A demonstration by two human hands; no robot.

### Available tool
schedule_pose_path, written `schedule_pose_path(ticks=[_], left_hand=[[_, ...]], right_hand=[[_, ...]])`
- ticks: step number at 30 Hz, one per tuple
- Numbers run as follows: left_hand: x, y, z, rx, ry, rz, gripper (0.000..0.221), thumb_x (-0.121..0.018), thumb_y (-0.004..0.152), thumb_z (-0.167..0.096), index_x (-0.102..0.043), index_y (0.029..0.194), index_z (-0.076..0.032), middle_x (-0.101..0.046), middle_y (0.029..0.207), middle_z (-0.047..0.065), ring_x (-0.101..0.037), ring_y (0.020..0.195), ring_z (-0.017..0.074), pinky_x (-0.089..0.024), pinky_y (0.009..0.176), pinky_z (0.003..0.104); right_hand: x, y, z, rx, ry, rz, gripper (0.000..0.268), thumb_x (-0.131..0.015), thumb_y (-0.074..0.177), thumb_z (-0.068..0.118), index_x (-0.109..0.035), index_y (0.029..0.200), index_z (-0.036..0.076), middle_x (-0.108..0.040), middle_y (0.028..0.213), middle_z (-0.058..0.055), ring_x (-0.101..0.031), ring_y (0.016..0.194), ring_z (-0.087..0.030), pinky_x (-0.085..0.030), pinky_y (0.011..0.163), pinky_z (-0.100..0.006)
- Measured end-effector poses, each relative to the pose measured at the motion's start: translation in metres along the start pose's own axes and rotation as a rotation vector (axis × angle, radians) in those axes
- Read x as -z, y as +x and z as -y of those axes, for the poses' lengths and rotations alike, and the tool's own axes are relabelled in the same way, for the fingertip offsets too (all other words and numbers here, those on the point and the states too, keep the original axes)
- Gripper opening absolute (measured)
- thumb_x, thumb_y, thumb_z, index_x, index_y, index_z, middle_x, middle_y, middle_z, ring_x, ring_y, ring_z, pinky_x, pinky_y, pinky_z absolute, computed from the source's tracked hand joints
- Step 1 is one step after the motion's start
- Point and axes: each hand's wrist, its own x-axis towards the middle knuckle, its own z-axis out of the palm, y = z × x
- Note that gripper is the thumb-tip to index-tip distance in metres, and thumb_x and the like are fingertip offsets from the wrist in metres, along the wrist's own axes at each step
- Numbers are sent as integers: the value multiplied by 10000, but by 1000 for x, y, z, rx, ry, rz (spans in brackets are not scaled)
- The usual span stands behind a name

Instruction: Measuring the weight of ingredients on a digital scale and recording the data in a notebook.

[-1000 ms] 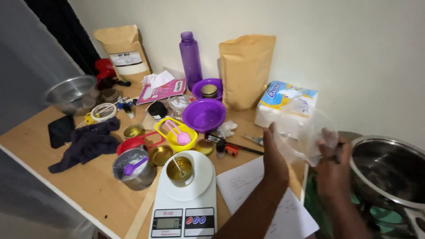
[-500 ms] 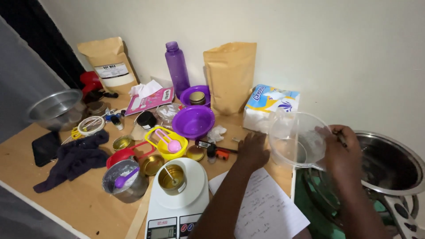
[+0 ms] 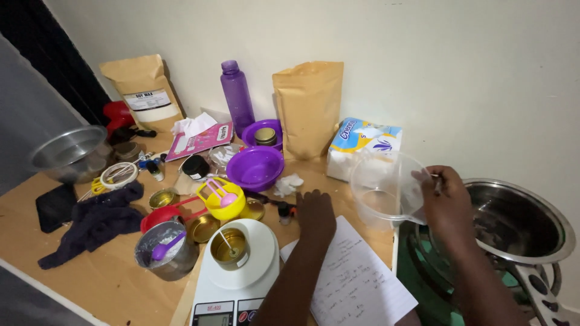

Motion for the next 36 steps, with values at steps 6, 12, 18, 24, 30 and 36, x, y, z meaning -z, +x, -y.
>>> schedule_pose_path(ticks=[6,12,18,24,30,36], left_hand=[[17,-15,15,83,-103,-35,182,-538,826,-76,-654,960,-118,-635,1059,63,-561,1105,252,-214,1105,462],[19,-23,6,118,18,-62,168,-525,860,-155,-679,927,-150,-668,983,39,-581,1045,230,-260,1054,437],[21,-40,-3,152,51,139,358,-456,931,-198,-562,1224,-21,-543,1273,194,-429,1254,357,-157,1084,489],[-17,-38,-12,196,78,11,596,-418,861,-216,-332,1384,56,-294,1466,252,-227,1374,390,-99,1137,519],[-7,-63,-19,158,-219,-302,641,-507,767,-110,-351,1367,56,-331,1449,229,-272,1357,357,-151,1112,486],[16,-71,-13,127,-415,-138,628,-529,748,-14,-373,1354,39,-325,1449,211,-260,1353,347,-133,1115,476]], right_hand=[[-24,11,-19,253,13,163,212,-484,946,86,-547,1141,32,-643,989,-254,-590,894,-369,-430,827,-492],[-52,15,-14,213,124,226,152,-523,941,110,-556,1088,95,-624,773,-101,-577,666,-222,-449,694,-349],[-74,10,10,196,227,272,132,-535,939,134,-560,1068,119,-569,714,-49,-540,579,-156,-451,625,-277],[-96,2,35,-94,181,331,312,-484,919,340,-487,1125,105,-517,1297,-121,-571,1026,-301,-592,657,-452],[-131,14,12,-116,349,338,375,-594,859,276,-457,1132,59,-508,1213,-144,-580,1067,-304,-608,701,-390],[-115,11,-22,-54,349,341,596,-660,760,22,-413,1287,148,-489,1330,-92,-477,1174,-228,-458,832,-328]])
